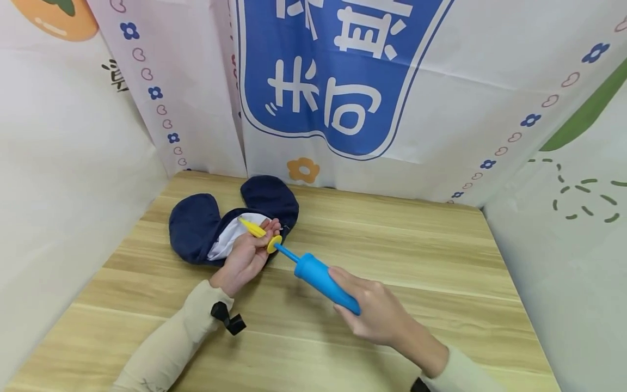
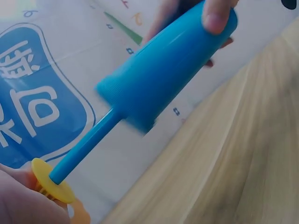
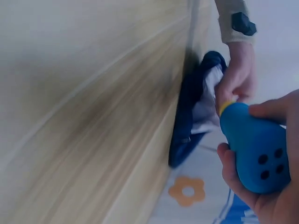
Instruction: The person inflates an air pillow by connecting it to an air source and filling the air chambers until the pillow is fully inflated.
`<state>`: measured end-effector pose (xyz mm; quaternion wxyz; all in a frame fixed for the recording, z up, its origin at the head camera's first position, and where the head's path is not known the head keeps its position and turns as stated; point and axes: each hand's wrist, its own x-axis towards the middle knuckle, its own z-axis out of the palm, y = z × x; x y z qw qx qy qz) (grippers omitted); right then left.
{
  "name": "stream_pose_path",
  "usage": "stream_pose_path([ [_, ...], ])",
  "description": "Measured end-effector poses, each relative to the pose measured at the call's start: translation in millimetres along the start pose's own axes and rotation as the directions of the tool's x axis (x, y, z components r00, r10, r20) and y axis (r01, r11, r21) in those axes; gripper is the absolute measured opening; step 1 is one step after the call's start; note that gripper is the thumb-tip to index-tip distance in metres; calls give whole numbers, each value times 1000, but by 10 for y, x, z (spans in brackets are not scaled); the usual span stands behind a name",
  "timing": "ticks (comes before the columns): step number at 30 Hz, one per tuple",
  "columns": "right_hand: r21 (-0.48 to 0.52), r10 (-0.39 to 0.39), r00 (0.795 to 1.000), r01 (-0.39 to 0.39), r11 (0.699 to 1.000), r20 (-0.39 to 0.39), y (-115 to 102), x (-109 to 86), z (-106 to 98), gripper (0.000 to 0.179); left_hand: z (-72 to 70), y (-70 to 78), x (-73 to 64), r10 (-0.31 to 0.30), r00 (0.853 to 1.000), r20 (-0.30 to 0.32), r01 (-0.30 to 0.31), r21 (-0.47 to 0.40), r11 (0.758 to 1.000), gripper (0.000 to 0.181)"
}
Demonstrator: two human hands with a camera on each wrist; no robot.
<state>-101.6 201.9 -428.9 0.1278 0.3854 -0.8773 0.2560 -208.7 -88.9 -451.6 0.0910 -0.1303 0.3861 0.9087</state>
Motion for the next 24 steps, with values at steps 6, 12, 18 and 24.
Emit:
stream_pose_path([
  [6, -43, 46, 999, -46, 998, -13, -84, -289, -263, 79, 23, 1, 21, -7, 1000, -15, 7, 11, 1000, 58],
  [12, -107, 5, 998, -11, 994, -55, -170, -190, -182, 76, 32, -171, -63, 11, 998, -54, -9, 28, 1000, 52],
  [18, -107, 12, 997, -21, 994, -81, -204, 135, 156, 66, 2, -304, -143, 36, 999, -18, -35, 75, 997, 49],
  [24, -85, -16, 996, 9, 996, -84, -155, 376, 331, 65, 2, -278, -163, 29, 999, -32, -26, 98, 995, 47],
])
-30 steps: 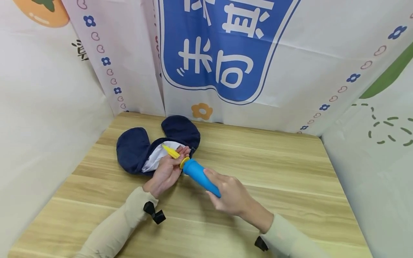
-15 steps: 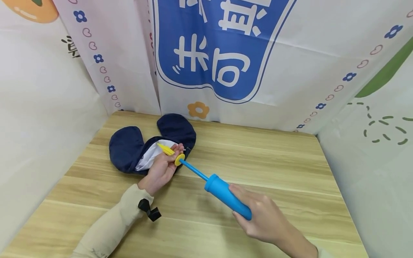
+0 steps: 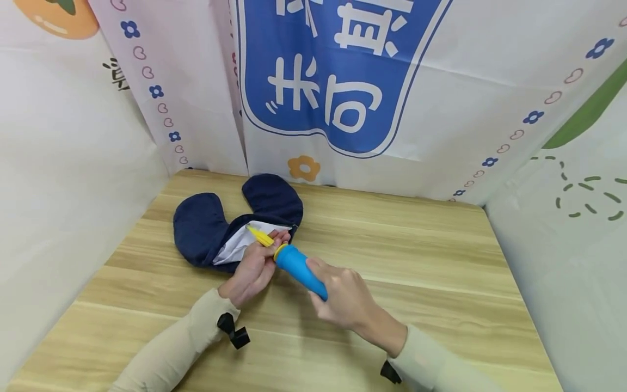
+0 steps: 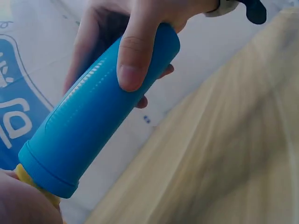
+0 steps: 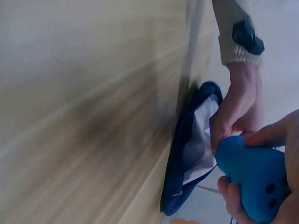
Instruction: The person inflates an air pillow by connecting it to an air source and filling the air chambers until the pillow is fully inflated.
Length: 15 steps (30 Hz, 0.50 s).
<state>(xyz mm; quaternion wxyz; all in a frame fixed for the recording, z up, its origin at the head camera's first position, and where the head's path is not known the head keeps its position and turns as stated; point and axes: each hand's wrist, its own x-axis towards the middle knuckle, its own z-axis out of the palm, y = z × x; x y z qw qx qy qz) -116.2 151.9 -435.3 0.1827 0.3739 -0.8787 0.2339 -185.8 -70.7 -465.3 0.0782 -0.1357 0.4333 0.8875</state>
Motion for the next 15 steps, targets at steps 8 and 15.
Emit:
stream_pose_path([
  [8, 6, 5, 999, -5, 1000, 48, 129, -399, -281, 75, -29, 98, 132, -36, 999, -12, 35, -56, 998, 50],
  [15, -30, 45, 998, -43, 999, 43, 99, -764, -733, 80, 15, 94, 215, -62, 998, 10, 63, -69, 996, 49],
])
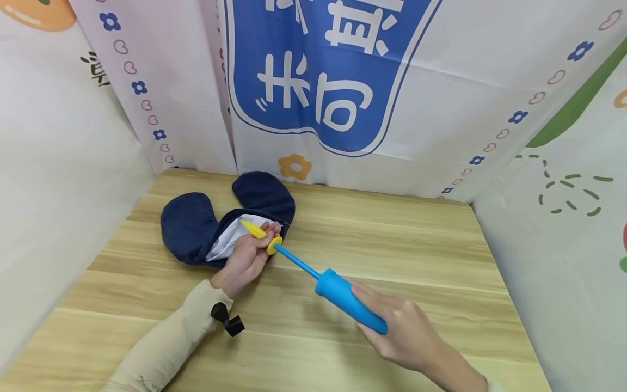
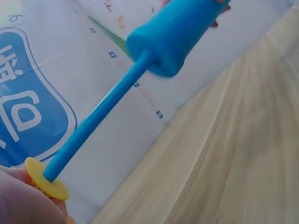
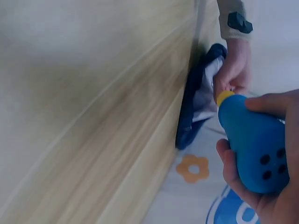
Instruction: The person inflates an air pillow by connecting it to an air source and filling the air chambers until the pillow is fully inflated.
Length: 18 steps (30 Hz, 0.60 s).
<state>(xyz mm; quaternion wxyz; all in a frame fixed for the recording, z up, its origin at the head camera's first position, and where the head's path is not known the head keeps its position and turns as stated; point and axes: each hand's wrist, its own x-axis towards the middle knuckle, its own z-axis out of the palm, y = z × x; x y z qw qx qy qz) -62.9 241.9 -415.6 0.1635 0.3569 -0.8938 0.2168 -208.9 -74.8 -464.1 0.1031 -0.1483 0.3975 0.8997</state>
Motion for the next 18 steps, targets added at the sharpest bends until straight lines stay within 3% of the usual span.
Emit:
stream_pose_path([
  [5, -28, -13, 1000, 13, 1000, -7, -39, 25, -17, 72, 2, -54, -38, 24, 999, -21, -24, 18, 1000, 49],
  [12, -44, -9, 999, 7, 999, -42, -117, 377, 418, 69, 5, -198, -126, 72, 997, -13, -70, 97, 993, 49],
  [18, 6, 17, 997, -17, 1000, -72, -150, 682, 699, 63, 45, -284, -162, 82, 997, -16, -80, 90, 993, 45],
])
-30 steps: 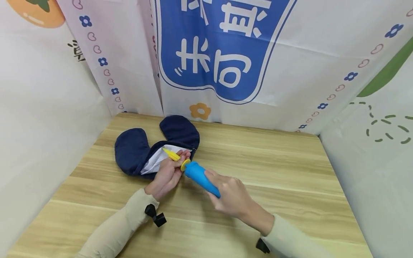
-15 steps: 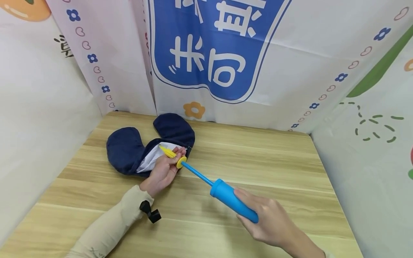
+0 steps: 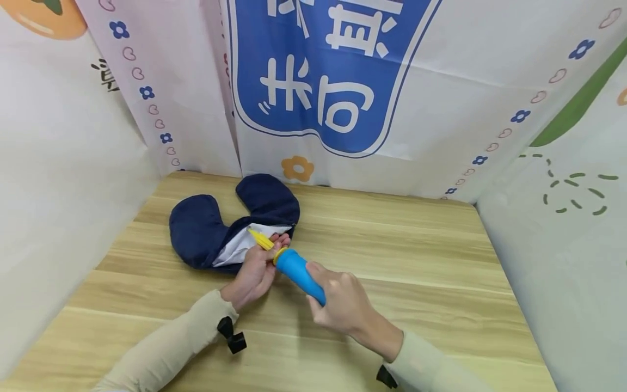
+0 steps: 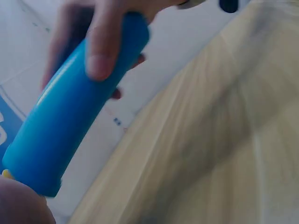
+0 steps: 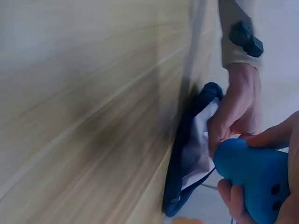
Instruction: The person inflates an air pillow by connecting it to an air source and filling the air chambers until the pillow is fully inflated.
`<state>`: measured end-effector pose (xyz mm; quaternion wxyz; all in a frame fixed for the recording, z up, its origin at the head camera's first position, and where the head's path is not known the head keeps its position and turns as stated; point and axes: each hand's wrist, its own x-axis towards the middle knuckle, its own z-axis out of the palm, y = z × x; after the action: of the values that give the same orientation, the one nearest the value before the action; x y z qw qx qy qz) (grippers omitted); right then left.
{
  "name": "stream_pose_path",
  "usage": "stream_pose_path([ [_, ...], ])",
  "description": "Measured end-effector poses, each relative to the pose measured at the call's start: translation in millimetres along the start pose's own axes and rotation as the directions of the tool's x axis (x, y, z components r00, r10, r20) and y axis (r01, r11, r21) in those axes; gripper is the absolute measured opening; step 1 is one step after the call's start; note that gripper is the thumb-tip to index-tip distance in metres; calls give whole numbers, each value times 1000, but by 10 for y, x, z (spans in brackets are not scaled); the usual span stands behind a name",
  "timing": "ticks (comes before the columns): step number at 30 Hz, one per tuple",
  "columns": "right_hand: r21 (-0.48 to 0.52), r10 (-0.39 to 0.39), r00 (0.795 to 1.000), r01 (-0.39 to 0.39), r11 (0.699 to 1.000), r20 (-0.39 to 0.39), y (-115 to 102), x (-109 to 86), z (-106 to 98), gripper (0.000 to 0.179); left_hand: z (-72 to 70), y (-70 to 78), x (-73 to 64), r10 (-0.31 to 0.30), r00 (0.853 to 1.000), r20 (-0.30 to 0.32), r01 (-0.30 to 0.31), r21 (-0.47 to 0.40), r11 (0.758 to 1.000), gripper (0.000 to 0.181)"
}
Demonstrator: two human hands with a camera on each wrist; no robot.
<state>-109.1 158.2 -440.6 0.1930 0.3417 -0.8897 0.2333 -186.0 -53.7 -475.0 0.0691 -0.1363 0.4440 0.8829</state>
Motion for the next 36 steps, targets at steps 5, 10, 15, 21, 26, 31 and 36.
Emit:
stream_pose_path([
  [5, 6, -8, 1000, 7, 1000, 26, 68, -27, -25, 65, -31, -18, 28, 2, 998, 66, -1, -21, 1000, 48],
  [10, 4, -40, 998, 40, 999, 52, 151, -272, -277, 70, -64, 82, 86, 10, 997, 79, -5, -61, 998, 47],
  [15, -26, -57, 998, 58, 998, 39, 156, -533, -620, 70, -68, 159, 149, -5, 997, 79, 10, -68, 998, 40],
  [21, -59, -37, 999, 39, 997, 32, 86, -608, -871, 66, -42, 114, 233, -39, 997, 72, 45, -76, 996, 33],
  [26, -91, 11, 999, -7, 996, 40, -11, -414, -657, 65, -17, 67, 143, -35, 999, 22, 37, -53, 998, 44],
  [31, -66, 16, 1000, -17, 998, -18, -105, -150, -287, 63, 15, 61, 21, -10, 1000, 17, 10, -19, 1000, 47],
  [36, 2, 17, 1000, -17, 1000, -26, -64, 8, -86, 61, 76, 35, -54, -9, 999, 44, 8, 24, 1000, 45],
])
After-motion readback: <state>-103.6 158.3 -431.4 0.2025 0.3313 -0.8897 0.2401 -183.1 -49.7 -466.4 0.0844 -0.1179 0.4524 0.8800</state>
